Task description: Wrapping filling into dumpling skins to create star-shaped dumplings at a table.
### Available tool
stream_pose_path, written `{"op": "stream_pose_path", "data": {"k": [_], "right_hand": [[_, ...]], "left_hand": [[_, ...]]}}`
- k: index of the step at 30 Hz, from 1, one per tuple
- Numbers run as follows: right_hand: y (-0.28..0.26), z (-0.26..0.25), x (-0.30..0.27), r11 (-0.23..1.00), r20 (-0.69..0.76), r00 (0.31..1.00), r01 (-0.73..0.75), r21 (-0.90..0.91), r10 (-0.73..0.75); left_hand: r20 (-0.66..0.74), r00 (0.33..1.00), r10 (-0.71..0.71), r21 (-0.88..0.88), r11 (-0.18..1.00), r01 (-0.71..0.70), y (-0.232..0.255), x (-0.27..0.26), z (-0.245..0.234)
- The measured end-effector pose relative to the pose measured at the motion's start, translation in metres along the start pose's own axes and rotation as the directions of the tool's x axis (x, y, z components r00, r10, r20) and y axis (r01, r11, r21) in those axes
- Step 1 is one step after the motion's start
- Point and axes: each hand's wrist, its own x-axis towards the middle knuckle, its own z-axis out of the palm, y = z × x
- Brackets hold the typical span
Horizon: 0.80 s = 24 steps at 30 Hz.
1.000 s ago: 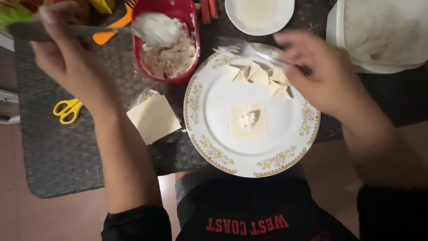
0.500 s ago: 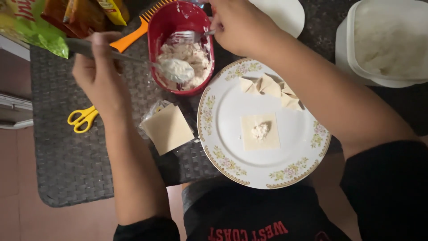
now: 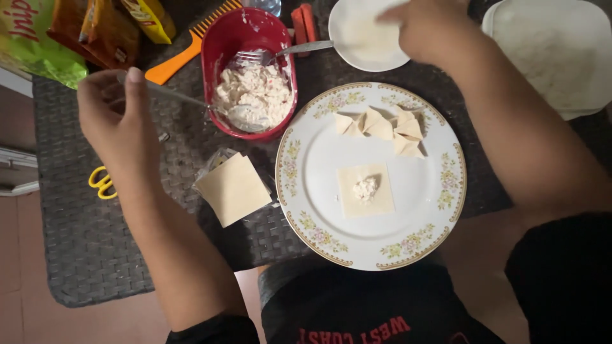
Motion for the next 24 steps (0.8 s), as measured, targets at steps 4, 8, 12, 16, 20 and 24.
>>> {"op": "stream_pose_path", "data": {"k": [4,8,12,16,20,24], "right_hand": [[-0.010,0.001,-0.016,0.994,0.043,0.999,0.009,-0.106,-0.005],[0.005,0.024,-0.006,0.990,-0.044,0.989,0.140,-0.031,-0.141],[-0.001,0.009,-0.005,0.991,0.110,0.987,0.123,-0.044,-0.118],[0.009,0.023,-0.007,0.981,-0.087,0.980,0.171,-0.096,-0.180],[0.003,0.003,-0.025,0.987,-0.104,0.983,0.157,0.047,-0.151],[-0.013,-0.031,-0.060,0.962,-0.020,1.000,0.022,0.272,-0.017]], "left_hand": [[-0.063,0.994,0.088,0.033,0.996,-0.086,0.021,-0.003,0.004],[-0.068,0.986,0.150,0.115,0.983,-0.142,0.008,-0.005,0.007],[-0.122,0.948,0.293,0.217,0.940,-0.262,-0.004,-0.001,0.005],[-0.208,0.828,0.520,0.345,0.831,-0.436,0.021,-0.006,0.006],[-0.225,0.787,0.575,0.324,0.806,-0.496,0.043,-0.017,0.013],[-0.084,0.832,0.548,0.149,0.832,-0.534,0.064,-0.041,0.030]]}}
